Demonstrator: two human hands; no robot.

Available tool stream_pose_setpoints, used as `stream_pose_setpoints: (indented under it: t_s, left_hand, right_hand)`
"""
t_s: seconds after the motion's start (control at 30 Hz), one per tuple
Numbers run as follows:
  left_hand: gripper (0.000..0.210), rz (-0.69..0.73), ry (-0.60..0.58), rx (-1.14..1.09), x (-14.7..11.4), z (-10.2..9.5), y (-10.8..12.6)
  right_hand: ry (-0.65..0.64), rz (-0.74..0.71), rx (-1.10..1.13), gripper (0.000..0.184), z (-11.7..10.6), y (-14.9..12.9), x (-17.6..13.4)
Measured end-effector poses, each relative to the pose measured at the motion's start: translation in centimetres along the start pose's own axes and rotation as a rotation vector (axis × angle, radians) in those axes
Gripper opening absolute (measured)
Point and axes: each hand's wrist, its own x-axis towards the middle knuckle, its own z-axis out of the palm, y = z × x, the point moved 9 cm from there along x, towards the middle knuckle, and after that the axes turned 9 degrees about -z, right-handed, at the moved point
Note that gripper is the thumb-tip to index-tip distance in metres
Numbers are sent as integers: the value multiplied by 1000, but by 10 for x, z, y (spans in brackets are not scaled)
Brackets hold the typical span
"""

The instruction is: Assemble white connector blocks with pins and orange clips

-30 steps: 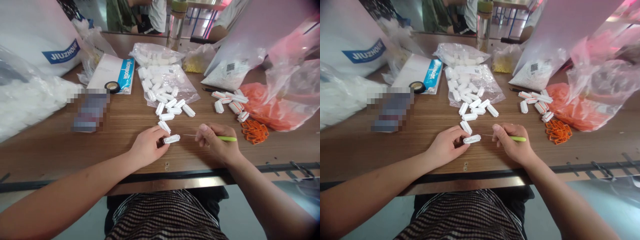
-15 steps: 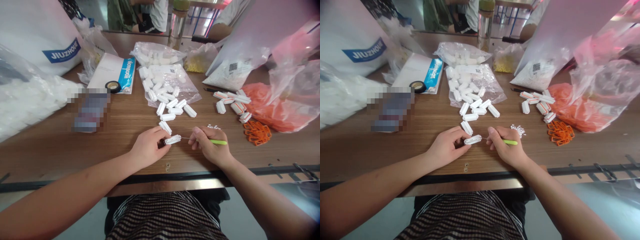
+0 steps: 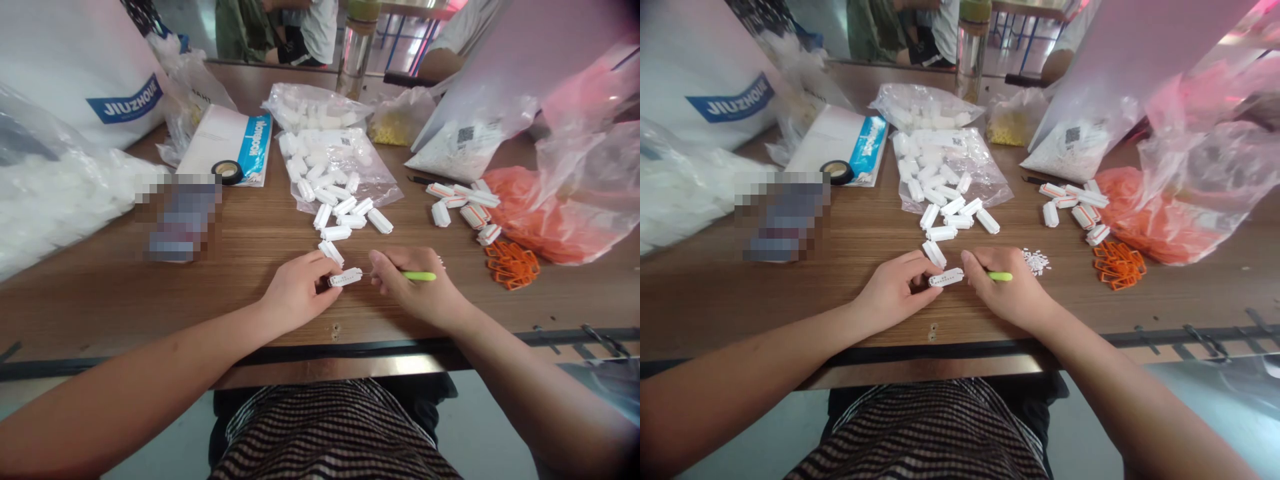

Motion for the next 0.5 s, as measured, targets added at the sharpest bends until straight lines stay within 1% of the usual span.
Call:
stream_pose_setpoints:
  t_s: [0.07, 0.13, 0.17, 0.23, 0.3, 0.37, 0.43, 0.5]
  left_hand:
    - [10, -10, -2, 4, 0, 0, 0]
    - [10, -23, -7, 7, 0, 0, -1]
    - [10, -25, -11, 9, 1, 1, -1]
    - [10, -24, -13, 14, 1, 1, -1]
    - [9, -14, -8, 21, 2, 0, 0]
    - [7, -6, 3, 28, 2, -1, 1]
    - [8, -4, 5, 32, 1, -1, 2]
    - [10, 1, 2, 37, 0, 1, 2]
  right_hand:
    - [-61, -69, -81, 42, 2, -13, 6]
    - [-71, -71, -82, 43, 0, -17, 9]
    - [-42, -42, -49, 43, -4, -14, 8]
    - [65, 39, 33, 42, -16, -2, 5]
    - [152, 80, 48, 40, -30, 13, -1]
    - [158, 33, -54, 35, -39, 23, -4]
    - [127, -52, -236, 26, -45, 30, -5]
    - [96, -85, -447, 20, -49, 40, -7]
